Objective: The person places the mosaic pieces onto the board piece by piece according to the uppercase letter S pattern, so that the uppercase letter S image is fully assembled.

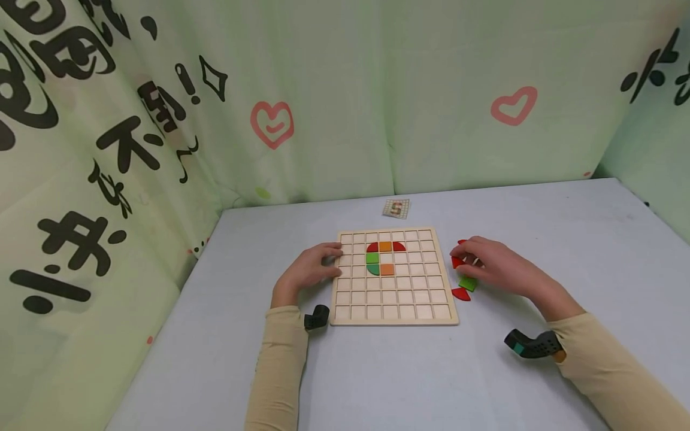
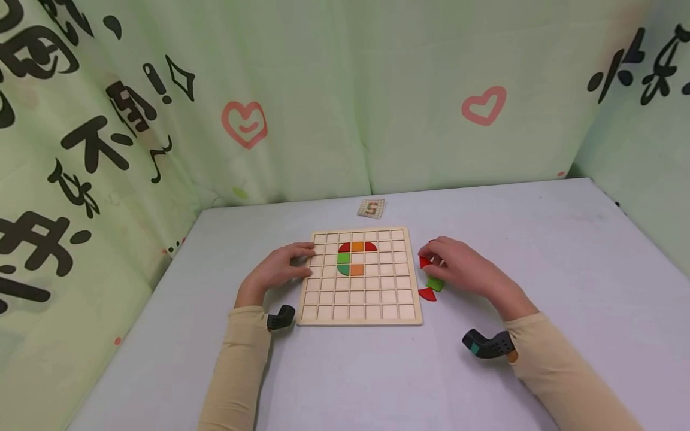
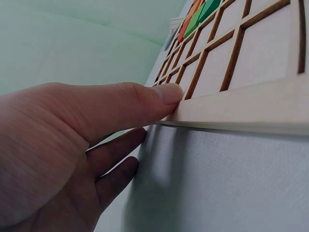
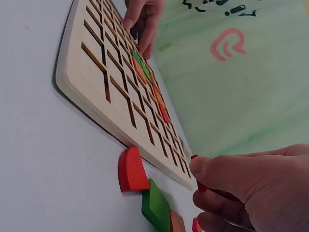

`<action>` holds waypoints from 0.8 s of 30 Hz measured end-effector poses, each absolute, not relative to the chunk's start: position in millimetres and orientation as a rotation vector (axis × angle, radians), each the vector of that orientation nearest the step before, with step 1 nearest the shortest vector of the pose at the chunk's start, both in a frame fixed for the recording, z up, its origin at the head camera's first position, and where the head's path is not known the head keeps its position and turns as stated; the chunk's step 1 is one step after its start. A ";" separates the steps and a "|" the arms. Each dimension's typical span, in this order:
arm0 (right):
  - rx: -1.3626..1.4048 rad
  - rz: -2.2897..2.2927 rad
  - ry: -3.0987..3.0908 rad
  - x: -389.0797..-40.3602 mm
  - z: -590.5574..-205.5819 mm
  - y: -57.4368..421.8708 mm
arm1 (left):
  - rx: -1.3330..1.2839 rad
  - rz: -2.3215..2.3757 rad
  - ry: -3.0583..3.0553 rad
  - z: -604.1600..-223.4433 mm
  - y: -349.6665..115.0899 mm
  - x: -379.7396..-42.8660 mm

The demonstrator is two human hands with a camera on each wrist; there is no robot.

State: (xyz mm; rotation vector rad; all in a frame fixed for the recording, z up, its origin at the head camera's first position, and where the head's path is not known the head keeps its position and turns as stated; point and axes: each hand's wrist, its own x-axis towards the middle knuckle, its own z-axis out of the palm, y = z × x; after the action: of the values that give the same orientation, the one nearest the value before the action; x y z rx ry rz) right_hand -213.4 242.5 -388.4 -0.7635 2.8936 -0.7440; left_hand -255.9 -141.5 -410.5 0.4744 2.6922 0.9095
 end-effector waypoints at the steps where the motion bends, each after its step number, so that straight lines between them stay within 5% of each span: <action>1: -0.772 -0.739 2.884 -214.4 -388.4 238.1 | 0.473 0.911 2.692 -410.6 -141.5 -256.2; 24: -0.868 -0.618 2.818 -238.7 -396.0 161.3 | 0.429 0.924 2.689 -411.7 -140.4 -257.0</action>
State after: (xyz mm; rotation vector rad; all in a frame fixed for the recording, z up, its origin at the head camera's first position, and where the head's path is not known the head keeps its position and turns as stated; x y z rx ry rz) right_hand -238.7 161.3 -396.0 -0.8677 2.8177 -0.6180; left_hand -257.0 -140.4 -411.7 0.4285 2.6893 0.9235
